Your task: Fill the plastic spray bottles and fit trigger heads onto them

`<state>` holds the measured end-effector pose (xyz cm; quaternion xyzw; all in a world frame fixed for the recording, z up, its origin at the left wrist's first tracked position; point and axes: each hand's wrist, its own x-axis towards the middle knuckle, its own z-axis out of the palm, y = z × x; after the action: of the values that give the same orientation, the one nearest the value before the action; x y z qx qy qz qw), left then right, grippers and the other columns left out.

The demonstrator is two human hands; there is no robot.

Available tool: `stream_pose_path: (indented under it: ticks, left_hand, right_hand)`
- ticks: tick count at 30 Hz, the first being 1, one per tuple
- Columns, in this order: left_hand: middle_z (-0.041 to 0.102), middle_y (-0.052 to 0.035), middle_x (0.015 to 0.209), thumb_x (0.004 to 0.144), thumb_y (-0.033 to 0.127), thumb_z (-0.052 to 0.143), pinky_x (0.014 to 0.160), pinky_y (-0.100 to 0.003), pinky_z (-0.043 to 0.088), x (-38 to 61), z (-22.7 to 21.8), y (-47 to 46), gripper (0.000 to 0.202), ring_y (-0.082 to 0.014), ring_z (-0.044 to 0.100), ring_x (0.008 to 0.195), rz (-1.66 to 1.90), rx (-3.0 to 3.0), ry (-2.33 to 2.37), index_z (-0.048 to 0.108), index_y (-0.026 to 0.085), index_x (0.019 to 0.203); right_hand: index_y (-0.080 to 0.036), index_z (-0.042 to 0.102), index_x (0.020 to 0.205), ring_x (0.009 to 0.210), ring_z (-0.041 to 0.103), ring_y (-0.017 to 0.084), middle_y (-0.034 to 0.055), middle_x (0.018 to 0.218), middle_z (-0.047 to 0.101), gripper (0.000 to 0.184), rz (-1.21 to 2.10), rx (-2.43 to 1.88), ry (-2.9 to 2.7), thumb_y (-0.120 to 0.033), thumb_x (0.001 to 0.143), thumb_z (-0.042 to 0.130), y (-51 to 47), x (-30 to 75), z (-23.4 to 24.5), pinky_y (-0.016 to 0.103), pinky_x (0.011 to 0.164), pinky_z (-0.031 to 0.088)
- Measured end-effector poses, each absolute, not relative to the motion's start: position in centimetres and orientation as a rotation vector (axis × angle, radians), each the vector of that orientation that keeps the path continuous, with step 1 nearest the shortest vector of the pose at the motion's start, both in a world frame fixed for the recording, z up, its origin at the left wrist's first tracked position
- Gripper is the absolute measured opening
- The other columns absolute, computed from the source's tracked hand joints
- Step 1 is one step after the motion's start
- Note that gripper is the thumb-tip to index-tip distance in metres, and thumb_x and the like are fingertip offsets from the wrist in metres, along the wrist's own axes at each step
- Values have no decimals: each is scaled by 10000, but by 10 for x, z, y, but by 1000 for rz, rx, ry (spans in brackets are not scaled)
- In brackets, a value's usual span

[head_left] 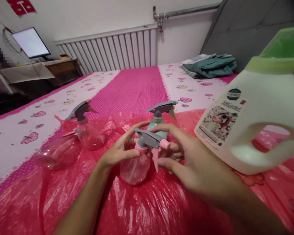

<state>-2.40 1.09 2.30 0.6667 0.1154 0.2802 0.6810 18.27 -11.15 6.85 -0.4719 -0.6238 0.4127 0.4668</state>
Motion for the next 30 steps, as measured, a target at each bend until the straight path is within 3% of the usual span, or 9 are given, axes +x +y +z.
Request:
stream_pose_path:
  ticks: [8, 14, 19, 23, 26, 30]
  left_hand:
    - [759, -62, 1081, 867, 256, 828, 803, -250, 576, -27, 19, 13, 610, -188, 727, 920, 593, 1433, 295, 626, 316, 1439]
    - [742, -59, 1012, 834, 254, 854, 775, -237, 555, -29, 16, 16, 645, -178, 711, 866, 598, 1407, 316, 627, 263, 1438]
    - [729, -53, 988, 819, 282, 875, 720, -228, 525, -30, 13, 17, 671, -170, 694, 822, 530, 1393, 299, 617, 289, 1438]
    - [734, -49, 991, 805, 358, 889, 722, -262, 524, -29, 10, 17, 723, -181, 694, 812, 484, 1417, 274, 590, 290, 1460]
    - [718, -52, 948, 787, 447, 893, 698, -272, 513, -29, 9, 18, 781, -179, 668, 773, 471, 1461, 284, 579, 251, 1474]
    - [679, -35, 918, 791, 473, 887, 683, -259, 516, -30, 7, 19, 801, -167, 639, 767, 455, 1454, 235, 554, 277, 1492]
  right_hand:
    - [-266, 536, 1150, 708, 759, 192, -17, 839, 731, 428, 1183, -1096, -1285, -53, 813, 692, -107, 162, 60, 298, 656, 636]
    - [-275, 464, 1105, 661, 753, 192, -60, 743, 698, 472, 1334, -935, -1193, -170, 800, 808, -96, 160, 51, 301, 644, 632]
    - [-258, 543, 1066, 683, 648, 167, -31, 805, 650, 521, 921, -1120, -1402, -350, 720, 922, -87, 165, 41, 274, 587, 517]
    - [-282, 648, 1158, 966, 640, 211, 40, 1109, 605, 492, 625, -1119, -1581, -466, 774, 895, -85, 170, 36, 363, 830, 564]
    - [-316, 650, 1294, 1281, 557, 288, 72, 1352, 567, 523, 569, -1083, -1709, -558, 861, 815, -85, 170, 33, 461, 1054, 504]
    - [-366, 586, 1378, 1312, 529, 321, 44, 1412, 610, 579, 569, -1106, -1797, -591, 884, 788, -88, 166, 31, 518, 1086, 475]
